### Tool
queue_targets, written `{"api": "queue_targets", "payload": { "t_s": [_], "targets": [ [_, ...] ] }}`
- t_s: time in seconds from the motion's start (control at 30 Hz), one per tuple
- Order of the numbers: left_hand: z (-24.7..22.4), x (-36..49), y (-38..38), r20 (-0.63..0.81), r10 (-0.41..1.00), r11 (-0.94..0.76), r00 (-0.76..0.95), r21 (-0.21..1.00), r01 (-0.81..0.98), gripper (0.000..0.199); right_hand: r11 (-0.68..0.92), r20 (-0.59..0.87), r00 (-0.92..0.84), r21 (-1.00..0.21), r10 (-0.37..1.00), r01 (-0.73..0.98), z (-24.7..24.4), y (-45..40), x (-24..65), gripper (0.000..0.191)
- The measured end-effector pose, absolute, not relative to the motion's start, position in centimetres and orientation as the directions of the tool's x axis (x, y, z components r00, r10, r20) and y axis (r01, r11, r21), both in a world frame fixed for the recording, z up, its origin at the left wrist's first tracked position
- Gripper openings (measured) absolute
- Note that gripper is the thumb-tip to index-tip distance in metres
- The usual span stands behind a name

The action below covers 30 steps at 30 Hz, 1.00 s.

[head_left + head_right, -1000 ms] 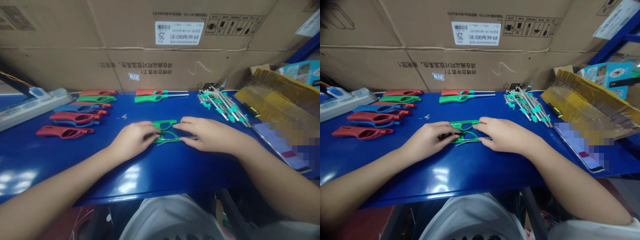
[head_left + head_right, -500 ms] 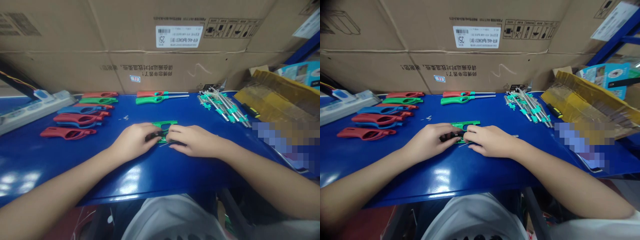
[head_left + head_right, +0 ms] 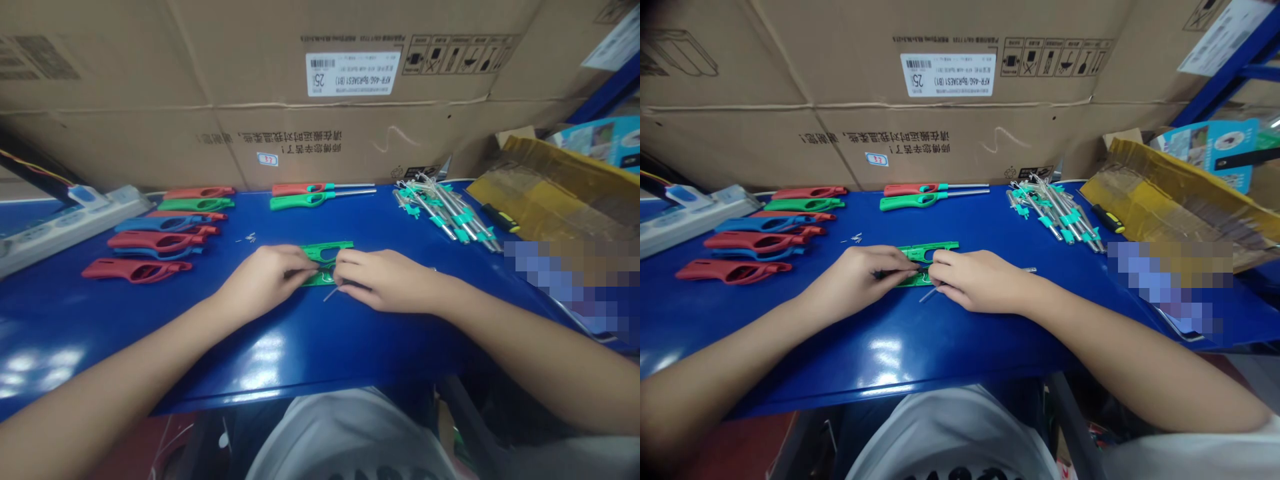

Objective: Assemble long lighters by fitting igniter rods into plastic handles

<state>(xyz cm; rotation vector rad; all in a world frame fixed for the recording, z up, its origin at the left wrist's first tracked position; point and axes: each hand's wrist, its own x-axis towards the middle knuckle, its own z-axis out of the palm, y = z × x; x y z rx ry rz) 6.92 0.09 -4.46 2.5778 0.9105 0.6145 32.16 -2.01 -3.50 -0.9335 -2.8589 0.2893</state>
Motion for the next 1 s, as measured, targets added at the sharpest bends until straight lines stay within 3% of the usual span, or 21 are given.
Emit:
{"api": "queue_targets", "payload": {
  "t_s": [0.2,0.47,0.57,0.8,0.9,1.0],
  "targets": [
    [-4.5,7.0,-0.2,0.239,0.636,-0.764,0.734,0.326,0.556,0.022,0.796,0.048,-0.809,-0.224,0.586,0.563,-3.3,-2.0,32.1,0.012],
    [-3.3,7.4,-1.6,0.155,0.598,-0.796,0.787,-0.007,0.606,0.031,0.788,0.054,-0.805,-0.253,0.591,0.561,-3.2,-2.1,32.2,0.012],
    [-3.1,7.4,-1.7,0.141,0.582,-0.809,0.801,-0.004,0.588,0.029,0.788,0.052,-0.809,-0.272,0.585,0.553,-3.1,-2.1,32.2,0.011],
    [-3.6,7.0,-1.0,0.118,0.610,-0.791,0.784,0.159,0.591,0.022,0.780,0.020,-0.822,-0.329,0.569,0.532,-2.1,-2.4,32.8,0.011],
    [-3.5,7.1,-1.3,0.104,0.606,-0.795,0.789,0.105,0.597,0.022,0.778,0.019,-0.821,-0.333,0.571,0.533,-2.0,-2.5,32.8,0.011],
    [-3.2,7.2,-1.8,0.093,0.583,-0.811,0.807,0.009,0.585,0.024,0.773,0.019,-0.811,-0.316,0.584,0.550,-2.2,-2.3,32.6,0.022]
  ]
}}
